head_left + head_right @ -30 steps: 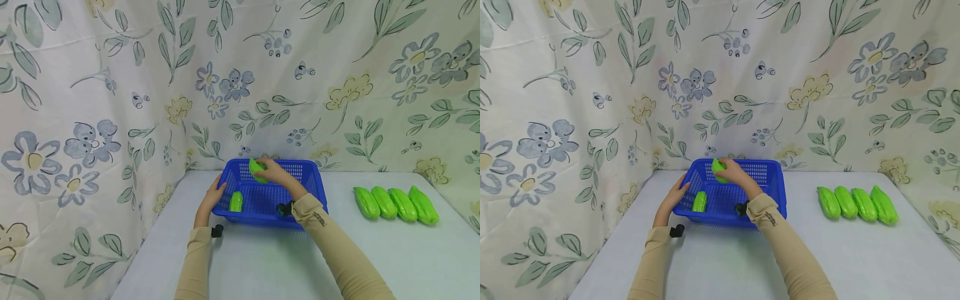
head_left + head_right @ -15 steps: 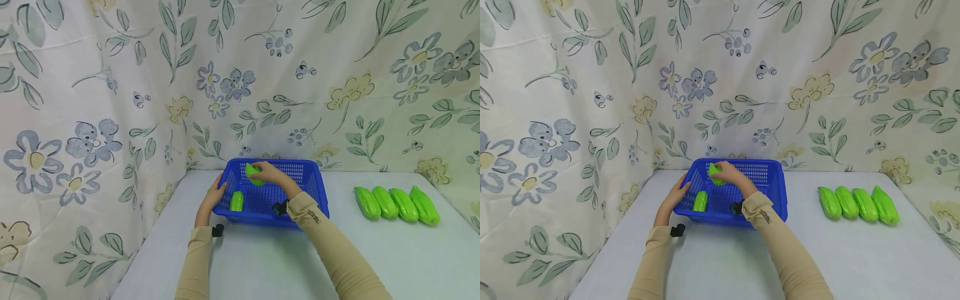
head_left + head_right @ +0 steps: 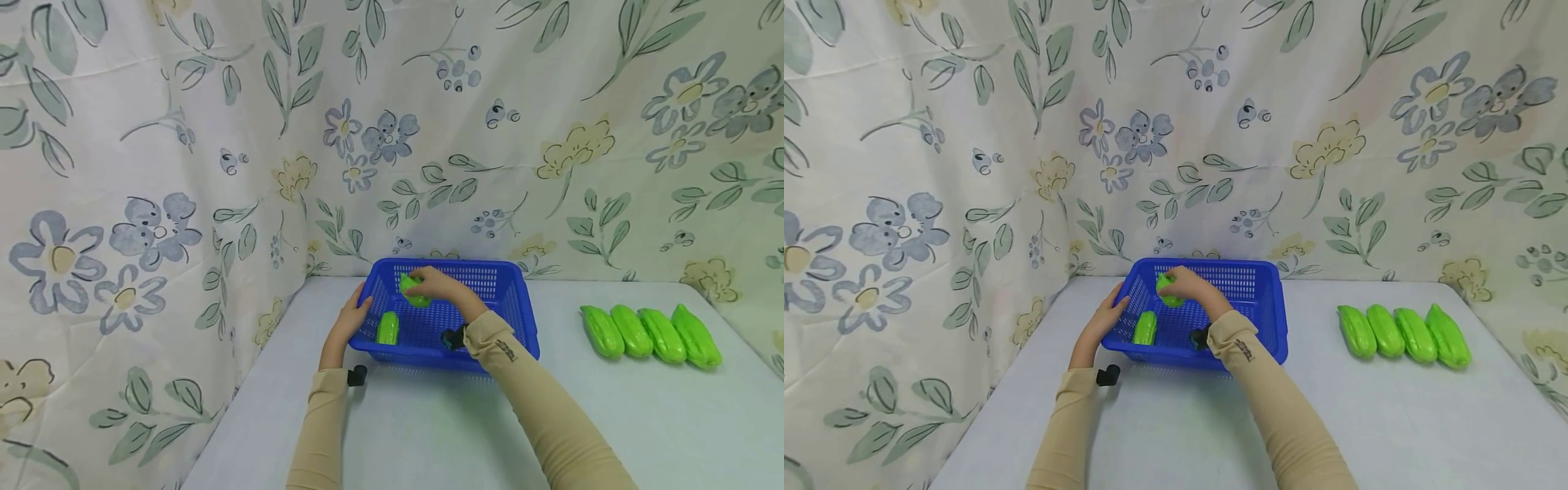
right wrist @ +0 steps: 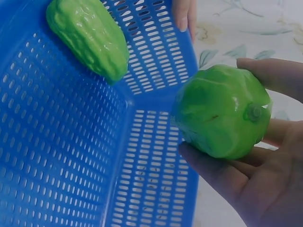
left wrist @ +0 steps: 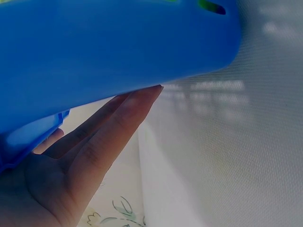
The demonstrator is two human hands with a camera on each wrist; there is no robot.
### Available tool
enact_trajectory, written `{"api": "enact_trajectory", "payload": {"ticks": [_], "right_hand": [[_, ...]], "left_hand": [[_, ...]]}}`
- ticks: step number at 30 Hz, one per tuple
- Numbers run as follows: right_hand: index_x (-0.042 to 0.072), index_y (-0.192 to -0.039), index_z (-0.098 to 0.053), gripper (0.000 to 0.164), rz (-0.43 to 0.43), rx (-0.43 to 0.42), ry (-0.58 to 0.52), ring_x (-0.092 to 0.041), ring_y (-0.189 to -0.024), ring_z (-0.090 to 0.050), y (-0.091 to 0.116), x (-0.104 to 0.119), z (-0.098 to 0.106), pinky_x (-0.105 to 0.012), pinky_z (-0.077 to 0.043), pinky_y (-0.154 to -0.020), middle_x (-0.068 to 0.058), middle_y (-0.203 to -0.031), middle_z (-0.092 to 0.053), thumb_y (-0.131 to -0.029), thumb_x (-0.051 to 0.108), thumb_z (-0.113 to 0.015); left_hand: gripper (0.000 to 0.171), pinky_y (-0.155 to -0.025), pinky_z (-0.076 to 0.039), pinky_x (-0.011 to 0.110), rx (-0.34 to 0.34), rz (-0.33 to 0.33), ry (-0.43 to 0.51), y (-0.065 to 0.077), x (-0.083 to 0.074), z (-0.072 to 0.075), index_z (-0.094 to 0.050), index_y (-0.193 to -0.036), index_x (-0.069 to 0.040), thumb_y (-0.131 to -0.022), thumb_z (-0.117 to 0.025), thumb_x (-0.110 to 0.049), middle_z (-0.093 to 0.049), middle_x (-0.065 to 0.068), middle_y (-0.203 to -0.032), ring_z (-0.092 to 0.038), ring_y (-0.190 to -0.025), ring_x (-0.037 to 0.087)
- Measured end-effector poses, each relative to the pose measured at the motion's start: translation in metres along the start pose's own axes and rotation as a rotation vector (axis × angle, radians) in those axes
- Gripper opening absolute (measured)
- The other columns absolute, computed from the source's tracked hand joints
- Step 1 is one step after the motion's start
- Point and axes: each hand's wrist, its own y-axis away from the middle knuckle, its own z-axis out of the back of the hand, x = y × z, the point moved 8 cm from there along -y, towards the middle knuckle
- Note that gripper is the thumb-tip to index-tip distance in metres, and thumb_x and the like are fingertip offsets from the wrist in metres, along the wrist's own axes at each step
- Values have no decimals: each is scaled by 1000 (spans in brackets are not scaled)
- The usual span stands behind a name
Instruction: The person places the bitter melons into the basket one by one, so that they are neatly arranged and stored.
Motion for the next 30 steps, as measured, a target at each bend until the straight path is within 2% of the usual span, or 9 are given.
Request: {"api": "enact_trajectory", "payload": {"ticks": [3,7,17,22,26,30], "right_hand": [[-9,-144,-39,60,-8,11,11,-37,-124,-55,1,1,-1,-44,-51,-100,-27,-144,-47,-96,21,-60],[-10,-142,-42,58,-13,23,31,-36,-121,-57,1,2,-3,-43,-51,-99,-27,-140,-51,-95,20,-60],[-8,-141,-44,58,-59,64,73,-35,-123,-57,-3,-2,-10,-42,-51,-100,-25,-143,-50,-94,21,-63],[-5,-141,-47,57,-84,95,105,-29,-113,-62,-3,-4,-14,-39,-53,-96,-23,-141,-53,-94,23,-63],[-5,-140,-47,57,-103,112,112,-27,-109,-63,-3,-6,-17,-39,-53,-95,-22,-137,-56,-94,24,-63],[-5,-139,-48,57,-107,121,113,-28,-107,-64,-3,-6,-18,-41,-53,-96,-21,-133,-59,-93,25,-64]], "left_hand": [[59,-113,-24,67,9,25,20,3,-3,1,-22,-157,-17,-104,-41,-37,-30,21,-158,-28,-144,48],[58,-113,-26,66,11,38,10,5,-4,0,-22,-156,-14,-105,-41,-32,-30,21,-158,-29,-144,48],[59,-113,-27,66,14,33,14,5,-2,0,-21,-157,-14,-105,-41,-32,-30,21,-158,-30,-144,48],[58,-113,-27,66,13,40,23,6,-3,0,-22,-157,-16,-105,-41,-34,-30,21,-158,-29,-144,48],[60,-111,-28,68,6,24,10,2,0,-1,-22,-157,-21,-104,-38,-44,-32,20,-158,-31,-143,48],[59,-111,-28,68,4,20,10,1,1,-1,-22,-157,-19,-104,-39,-40,-31,21,-157,-31,-142,49]]}}
